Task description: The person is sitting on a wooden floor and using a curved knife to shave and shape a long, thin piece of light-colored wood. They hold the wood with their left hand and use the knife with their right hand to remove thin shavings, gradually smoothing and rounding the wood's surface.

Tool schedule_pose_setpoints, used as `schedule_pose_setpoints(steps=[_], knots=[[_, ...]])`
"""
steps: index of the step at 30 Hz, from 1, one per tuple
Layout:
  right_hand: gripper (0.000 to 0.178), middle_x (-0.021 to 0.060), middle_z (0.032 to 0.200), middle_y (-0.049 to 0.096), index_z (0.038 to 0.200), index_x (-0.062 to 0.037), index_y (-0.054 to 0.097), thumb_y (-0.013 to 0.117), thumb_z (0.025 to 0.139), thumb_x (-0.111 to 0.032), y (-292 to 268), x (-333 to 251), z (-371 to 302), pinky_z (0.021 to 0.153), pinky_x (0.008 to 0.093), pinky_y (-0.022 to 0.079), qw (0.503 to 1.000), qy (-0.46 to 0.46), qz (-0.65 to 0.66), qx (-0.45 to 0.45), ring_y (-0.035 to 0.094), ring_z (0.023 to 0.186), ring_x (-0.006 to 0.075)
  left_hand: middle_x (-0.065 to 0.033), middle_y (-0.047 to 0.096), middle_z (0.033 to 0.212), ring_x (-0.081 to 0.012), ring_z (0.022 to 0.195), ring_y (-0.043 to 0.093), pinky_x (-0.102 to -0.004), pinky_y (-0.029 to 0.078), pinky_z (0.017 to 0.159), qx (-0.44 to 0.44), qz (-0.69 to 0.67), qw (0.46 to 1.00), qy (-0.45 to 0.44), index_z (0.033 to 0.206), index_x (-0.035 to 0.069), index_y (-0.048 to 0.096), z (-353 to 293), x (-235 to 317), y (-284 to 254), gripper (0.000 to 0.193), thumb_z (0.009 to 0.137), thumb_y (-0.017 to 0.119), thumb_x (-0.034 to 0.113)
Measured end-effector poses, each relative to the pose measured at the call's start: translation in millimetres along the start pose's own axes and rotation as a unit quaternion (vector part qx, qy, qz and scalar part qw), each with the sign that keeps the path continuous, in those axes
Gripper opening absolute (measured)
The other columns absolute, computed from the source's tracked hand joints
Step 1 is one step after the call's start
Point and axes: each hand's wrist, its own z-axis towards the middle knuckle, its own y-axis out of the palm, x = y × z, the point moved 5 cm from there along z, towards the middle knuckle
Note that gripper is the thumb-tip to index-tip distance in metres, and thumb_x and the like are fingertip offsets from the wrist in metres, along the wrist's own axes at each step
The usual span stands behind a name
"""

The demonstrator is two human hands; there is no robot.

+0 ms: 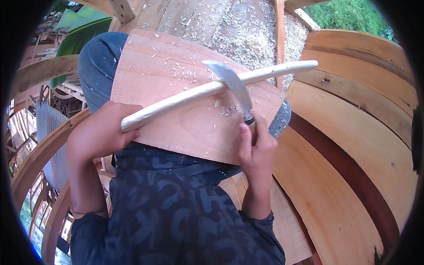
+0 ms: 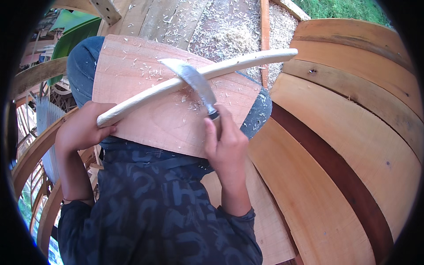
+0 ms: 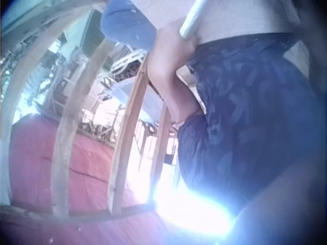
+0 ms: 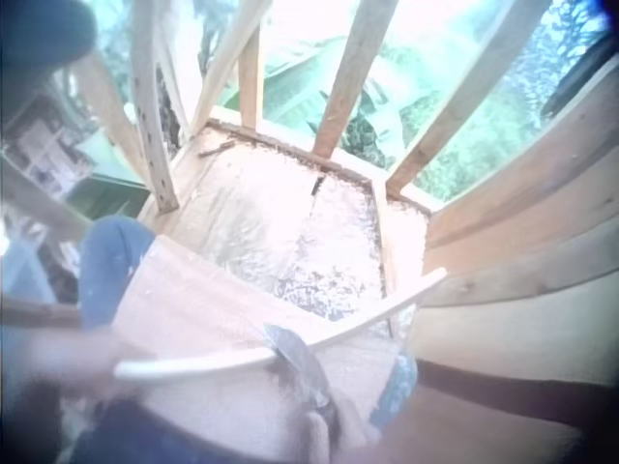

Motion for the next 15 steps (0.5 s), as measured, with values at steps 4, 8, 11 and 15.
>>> schedule_pose_setpoints(steps=[4,8,11,15], knots=[[0.023,0.014,0.059,0.055,0.109,0.0001,0.06,0.059,0.094,-0.017,-15,39,11,0.053,0.0367,0.045,0.987,0.141,0.035,0.063,0.061,0.053,0.0259,-0.0215,0.064,0.083,-0.0431,0.083,0.06,-0.0428,0.048,0.073,0.014,0.027,0.999,-0.018,0.092,-0.002,0.061,0,4,3,0.024,0.071,0.071,0.005],[0.022,0.0157,0.06,0.056,0.095,0.002,0.056,0.054,0.097,-0.02,12,-4,-7,0.052,0.0372,0.045,0.998,0.039,0.038,-0.035,0.06,0.053,0.0276,-0.0215,0.064,0.084,-0.043,0.085,0.06,-0.0429,0.048,0.074,-0.008,0.002,1.0,0.002,0.093,-0.001,0.062,4,3,0,0.025,0.071,0.071,0.005],[0.021,0.0188,0.062,0.058,0.095,0.0018,0.055,0.053,0.097,-0.019,-8,28,10,0.052,0.0402,0.045,0.99,0.123,0.026,0.063,0.063,0.057,0.0334,-0.0214,0.064,0.083,-0.0428,0.086,0.06,-0.0427,0.048,0.074,0.014,0.011,1.0,0.004,0.093,-0.001,0.062,-3,-3,5,0.024,0.071,0.071,0.006],[0.021,0.0203,0.061,0.058,0.094,0.0012,0.055,0.053,0.097,-0.019,-8,31,8,0.05,0.0433,0.044,0.986,0.164,-0.028,0.03,0.063,0.056,0.0357,-0.0239,0.065,0.085,-0.0424,0.088,0.061,-0.0422,0.049,0.077,0.002,0.015,1.0,-0.01,0.097,-0.002,0.064,1,2,0,0.025,0.073,0.069,0.005]])
